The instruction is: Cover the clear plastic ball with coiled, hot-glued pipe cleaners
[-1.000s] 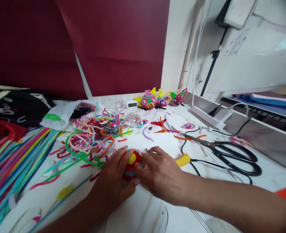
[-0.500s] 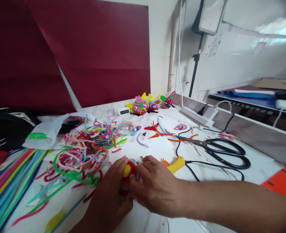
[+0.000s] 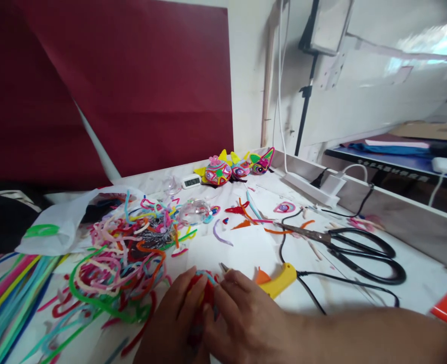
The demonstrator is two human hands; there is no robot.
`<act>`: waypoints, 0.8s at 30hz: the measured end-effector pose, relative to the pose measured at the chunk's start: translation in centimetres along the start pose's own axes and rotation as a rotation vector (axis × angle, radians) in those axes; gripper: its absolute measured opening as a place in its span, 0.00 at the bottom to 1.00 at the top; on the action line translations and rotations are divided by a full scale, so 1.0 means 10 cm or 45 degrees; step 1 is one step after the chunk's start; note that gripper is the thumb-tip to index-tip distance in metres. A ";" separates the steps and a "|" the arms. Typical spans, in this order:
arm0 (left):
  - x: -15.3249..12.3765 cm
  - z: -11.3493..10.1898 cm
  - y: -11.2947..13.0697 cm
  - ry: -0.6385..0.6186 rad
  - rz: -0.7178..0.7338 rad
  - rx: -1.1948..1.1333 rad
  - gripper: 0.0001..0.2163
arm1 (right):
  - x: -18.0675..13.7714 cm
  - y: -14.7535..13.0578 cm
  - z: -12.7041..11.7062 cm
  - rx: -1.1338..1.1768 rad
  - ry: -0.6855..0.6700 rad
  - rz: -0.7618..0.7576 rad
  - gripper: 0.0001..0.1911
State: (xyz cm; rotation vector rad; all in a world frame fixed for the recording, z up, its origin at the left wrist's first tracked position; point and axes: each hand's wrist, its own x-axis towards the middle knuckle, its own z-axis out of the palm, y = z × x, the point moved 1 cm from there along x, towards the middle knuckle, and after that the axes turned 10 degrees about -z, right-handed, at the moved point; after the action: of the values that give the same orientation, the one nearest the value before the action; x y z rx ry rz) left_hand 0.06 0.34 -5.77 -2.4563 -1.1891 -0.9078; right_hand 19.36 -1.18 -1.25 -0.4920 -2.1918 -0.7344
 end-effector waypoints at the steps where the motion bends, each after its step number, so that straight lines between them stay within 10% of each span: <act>1: -0.02 0.03 -0.01 0.009 -0.033 0.005 0.24 | 0.00 0.00 0.03 -0.030 0.037 0.008 0.09; 12: -0.06 -0.03 -0.25 -0.132 0.061 0.024 0.29 | -0.05 0.02 0.17 -0.117 0.135 -0.002 0.16; 24: -0.03 -0.17 -0.02 -0.160 -0.112 0.015 0.30 | -0.02 -0.13 0.17 0.086 -0.145 0.023 0.04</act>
State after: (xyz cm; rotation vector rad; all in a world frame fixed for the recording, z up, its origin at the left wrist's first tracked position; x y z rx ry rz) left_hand -0.98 -0.52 -4.66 -2.5014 -1.3491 -0.7768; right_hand 17.91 -1.08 -2.79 -0.5298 -2.3069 -0.6347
